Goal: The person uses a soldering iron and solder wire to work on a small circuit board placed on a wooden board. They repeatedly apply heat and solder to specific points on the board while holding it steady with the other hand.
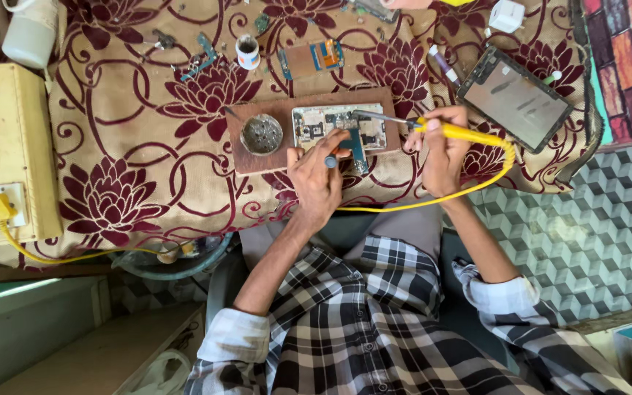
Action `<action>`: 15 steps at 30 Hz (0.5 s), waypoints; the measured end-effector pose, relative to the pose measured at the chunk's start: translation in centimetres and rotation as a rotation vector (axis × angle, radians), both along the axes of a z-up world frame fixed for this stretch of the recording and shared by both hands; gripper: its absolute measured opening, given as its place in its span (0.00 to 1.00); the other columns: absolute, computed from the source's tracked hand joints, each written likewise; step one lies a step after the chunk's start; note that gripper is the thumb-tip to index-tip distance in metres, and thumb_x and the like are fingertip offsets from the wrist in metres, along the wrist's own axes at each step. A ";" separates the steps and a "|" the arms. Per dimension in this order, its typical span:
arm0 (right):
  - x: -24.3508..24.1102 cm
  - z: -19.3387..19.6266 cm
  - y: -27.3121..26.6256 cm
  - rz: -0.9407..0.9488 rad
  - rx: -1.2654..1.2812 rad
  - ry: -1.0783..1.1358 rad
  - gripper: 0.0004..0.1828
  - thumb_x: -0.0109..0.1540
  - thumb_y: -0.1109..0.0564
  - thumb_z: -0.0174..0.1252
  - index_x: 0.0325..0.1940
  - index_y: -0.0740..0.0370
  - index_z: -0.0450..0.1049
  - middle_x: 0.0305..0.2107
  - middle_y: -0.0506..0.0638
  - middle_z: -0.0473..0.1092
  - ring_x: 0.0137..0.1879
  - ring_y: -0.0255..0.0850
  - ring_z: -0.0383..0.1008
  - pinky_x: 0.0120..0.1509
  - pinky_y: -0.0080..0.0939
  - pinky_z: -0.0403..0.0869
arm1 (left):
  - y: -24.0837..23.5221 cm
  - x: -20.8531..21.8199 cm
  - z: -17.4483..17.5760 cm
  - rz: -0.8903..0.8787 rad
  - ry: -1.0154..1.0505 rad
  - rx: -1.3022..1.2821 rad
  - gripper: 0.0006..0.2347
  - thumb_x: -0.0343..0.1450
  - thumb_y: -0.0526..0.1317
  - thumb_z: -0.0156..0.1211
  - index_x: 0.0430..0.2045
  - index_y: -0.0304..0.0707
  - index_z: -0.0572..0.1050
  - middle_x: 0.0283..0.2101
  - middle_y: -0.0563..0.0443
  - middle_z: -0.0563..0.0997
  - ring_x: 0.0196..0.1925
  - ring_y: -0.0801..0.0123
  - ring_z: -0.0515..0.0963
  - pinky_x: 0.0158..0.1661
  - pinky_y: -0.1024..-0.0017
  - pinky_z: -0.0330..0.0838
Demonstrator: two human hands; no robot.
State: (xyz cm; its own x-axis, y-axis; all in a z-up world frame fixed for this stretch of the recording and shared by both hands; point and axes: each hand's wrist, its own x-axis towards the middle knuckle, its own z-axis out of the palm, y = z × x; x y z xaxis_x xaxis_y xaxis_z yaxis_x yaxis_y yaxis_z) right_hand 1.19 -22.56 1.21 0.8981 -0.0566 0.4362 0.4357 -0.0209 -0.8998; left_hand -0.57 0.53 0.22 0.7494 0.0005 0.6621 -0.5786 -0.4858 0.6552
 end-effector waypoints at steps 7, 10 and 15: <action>0.7 -1.2 1.3 -0.158 0.164 0.044 0.13 0.77 0.49 0.45 0.50 0.63 0.62 0.23 0.49 0.64 0.25 0.34 0.65 0.30 0.31 0.66 | -0.2 0.1 0.0 0.064 0.003 -0.049 0.12 0.74 0.27 0.55 0.50 0.38 0.76 0.48 0.54 0.86 0.32 0.80 0.81 0.40 0.68 0.54; 1.2 -1.6 1.8 -0.188 0.166 0.000 0.13 0.77 0.50 0.45 0.49 0.63 0.62 0.24 0.48 0.64 0.25 0.33 0.65 0.29 0.30 0.64 | -0.3 0.2 -0.7 0.079 -0.024 -0.049 0.12 0.74 0.26 0.54 0.50 0.38 0.75 0.49 0.53 0.86 0.32 0.80 0.81 0.40 0.68 0.54; 1.6 -1.3 2.3 -0.198 -0.005 0.012 0.11 0.77 0.55 0.46 0.44 0.65 0.63 0.25 0.47 0.64 0.25 0.31 0.64 0.28 0.32 0.65 | -0.6 0.5 -1.9 0.064 -0.075 -0.001 0.15 0.74 0.25 0.56 0.54 0.38 0.74 0.49 0.57 0.85 0.30 0.82 0.80 0.38 0.69 0.54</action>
State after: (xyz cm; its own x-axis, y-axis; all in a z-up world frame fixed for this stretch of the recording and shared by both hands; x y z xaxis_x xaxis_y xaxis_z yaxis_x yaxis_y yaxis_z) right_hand 2.81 -20.31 -0.13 0.8748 -0.2305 0.4261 0.4118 -0.1095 -0.9047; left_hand -0.06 -0.11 -1.64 0.6959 0.0478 0.7166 -0.5940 -0.5225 0.6117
